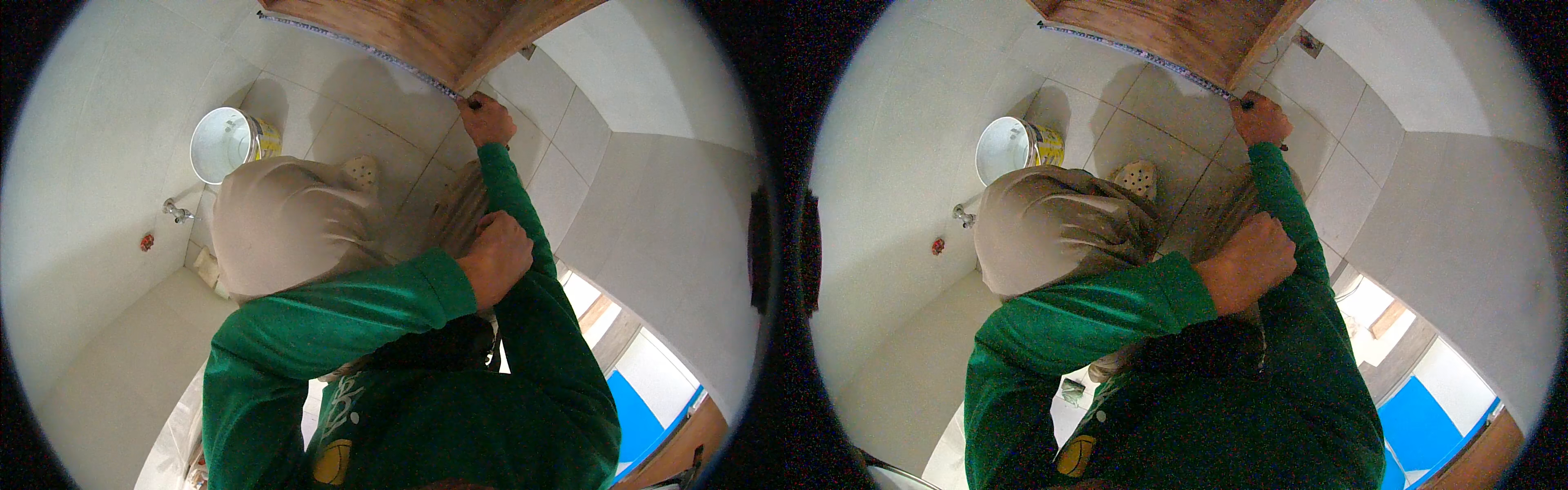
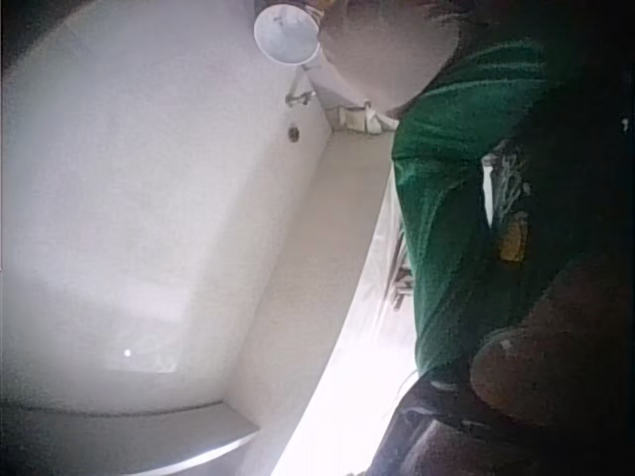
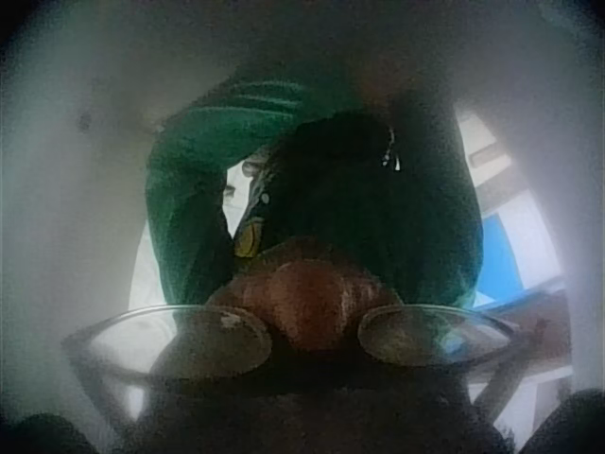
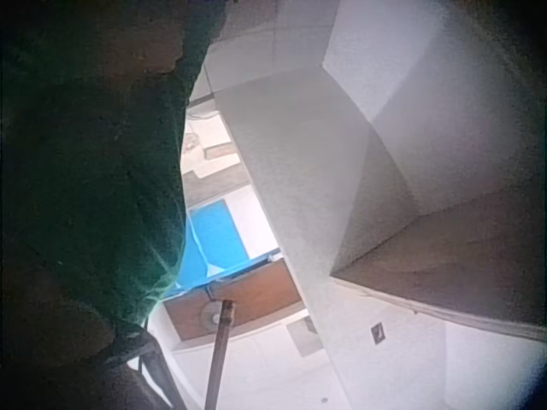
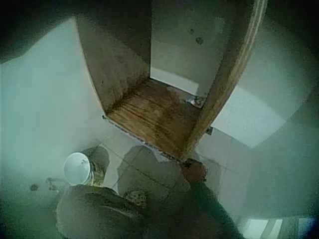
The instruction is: The person measures and marks a large plywood sheet on the floor using a tape measure and a pencil. They also measure a wooden cabinet and mark the plywood accordingly.
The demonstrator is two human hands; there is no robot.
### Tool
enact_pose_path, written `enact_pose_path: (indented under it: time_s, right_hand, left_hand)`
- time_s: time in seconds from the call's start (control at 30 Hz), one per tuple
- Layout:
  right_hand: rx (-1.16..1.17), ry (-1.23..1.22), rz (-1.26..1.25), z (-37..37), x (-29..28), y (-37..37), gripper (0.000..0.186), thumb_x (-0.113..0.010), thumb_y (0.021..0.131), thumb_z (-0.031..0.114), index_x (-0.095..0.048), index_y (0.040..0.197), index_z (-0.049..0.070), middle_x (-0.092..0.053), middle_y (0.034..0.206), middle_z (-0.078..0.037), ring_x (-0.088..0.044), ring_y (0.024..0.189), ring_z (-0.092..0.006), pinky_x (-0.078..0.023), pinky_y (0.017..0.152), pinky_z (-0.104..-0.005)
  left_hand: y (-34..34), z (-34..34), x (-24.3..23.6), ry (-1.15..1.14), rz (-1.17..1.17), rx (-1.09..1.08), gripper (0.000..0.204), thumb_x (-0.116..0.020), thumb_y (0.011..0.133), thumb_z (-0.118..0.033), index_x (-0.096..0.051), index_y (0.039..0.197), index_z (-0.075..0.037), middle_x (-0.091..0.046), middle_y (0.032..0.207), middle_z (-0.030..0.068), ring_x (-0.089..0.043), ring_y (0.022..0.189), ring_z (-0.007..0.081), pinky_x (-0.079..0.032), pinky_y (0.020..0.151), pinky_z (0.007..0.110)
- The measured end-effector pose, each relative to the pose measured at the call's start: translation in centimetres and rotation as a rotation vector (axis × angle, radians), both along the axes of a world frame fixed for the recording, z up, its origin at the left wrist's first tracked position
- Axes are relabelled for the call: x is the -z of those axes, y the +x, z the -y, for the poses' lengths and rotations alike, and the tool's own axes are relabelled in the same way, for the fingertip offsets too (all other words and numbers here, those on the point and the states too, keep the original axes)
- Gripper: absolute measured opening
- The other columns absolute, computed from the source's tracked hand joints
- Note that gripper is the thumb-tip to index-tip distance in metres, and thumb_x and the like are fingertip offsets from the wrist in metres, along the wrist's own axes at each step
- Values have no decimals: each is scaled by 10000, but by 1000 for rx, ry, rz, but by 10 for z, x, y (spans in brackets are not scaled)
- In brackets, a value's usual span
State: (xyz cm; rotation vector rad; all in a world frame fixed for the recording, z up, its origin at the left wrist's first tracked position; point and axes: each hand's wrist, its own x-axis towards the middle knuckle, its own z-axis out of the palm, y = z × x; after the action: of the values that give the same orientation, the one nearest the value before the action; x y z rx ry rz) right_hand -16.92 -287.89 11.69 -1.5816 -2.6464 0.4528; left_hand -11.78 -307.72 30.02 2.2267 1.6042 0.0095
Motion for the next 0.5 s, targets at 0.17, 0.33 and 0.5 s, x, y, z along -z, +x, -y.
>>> enact_pose_path:
  time_s: [0.17,0.33,0.5]
  right_hand:
    - [32,55,-11,-2,9,2,418,-714,873,676,-834,1036,310,-822,1031,-70,-772,1010,-359,-586,864,-510]
    - [16,32,-27,-3,11,1,431,-747,831,651,-843,1070,305,-818,1113,-90,-780,1014,-372,-609,858,-527]
    - [-2,20,-5,-5,13,2,430,-728,853,632,-835,1092,291,-815,1106,-104,-778,1011,-382,-608,859,-528]
  left_hand:
    - [-2,4,2,61,76,-71,106,-741,819,-165,-838,842,-130,-783,841,62,-771,904,269,-564,737,425]
    - [-1,3,3,35,27,-25,159,-728,875,-187,-844,969,-132,-790,900,39,-771,893,276,-572,732,496]
    - [0,-1,1,-42,14,-3,204,-709,911,-186,-848,1051,-134,-799,947,43,-771,898,288,-580,743,529]
